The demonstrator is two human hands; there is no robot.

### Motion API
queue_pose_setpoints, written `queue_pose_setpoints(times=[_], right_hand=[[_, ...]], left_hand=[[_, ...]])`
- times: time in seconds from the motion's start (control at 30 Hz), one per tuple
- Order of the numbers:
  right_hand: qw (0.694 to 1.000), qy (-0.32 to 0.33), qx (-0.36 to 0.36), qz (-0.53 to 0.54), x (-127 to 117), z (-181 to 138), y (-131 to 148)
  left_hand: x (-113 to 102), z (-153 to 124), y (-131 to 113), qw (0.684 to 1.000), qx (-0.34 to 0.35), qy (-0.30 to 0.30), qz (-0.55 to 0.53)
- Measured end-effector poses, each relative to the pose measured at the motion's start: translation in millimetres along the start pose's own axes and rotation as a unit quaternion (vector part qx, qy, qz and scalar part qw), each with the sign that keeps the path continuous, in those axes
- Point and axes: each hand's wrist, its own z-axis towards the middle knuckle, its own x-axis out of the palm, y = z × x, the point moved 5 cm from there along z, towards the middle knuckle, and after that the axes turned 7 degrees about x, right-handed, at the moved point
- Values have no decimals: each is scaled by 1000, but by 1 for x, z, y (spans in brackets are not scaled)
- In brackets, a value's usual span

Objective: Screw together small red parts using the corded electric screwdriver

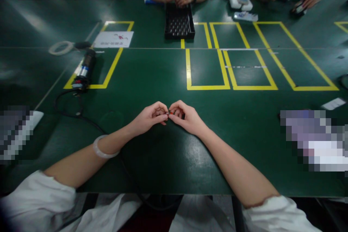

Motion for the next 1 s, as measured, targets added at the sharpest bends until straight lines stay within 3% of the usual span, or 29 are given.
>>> queue_pose_setpoints(times=[0.17, 0.47, 1.0], right_hand=[[1000, 5, 11, -28, 1, 0, -2], [997, -14, -56, -49, -1, -1, 4], [998, -9, -35, -50, -1, 0, 0]], left_hand=[[-1, 0, -1, 1000, 17, -4, 8], [0, 0, -3, 1000, -5, -17, 2], [0, 0, -2, 1000, 14, -14, 7]])
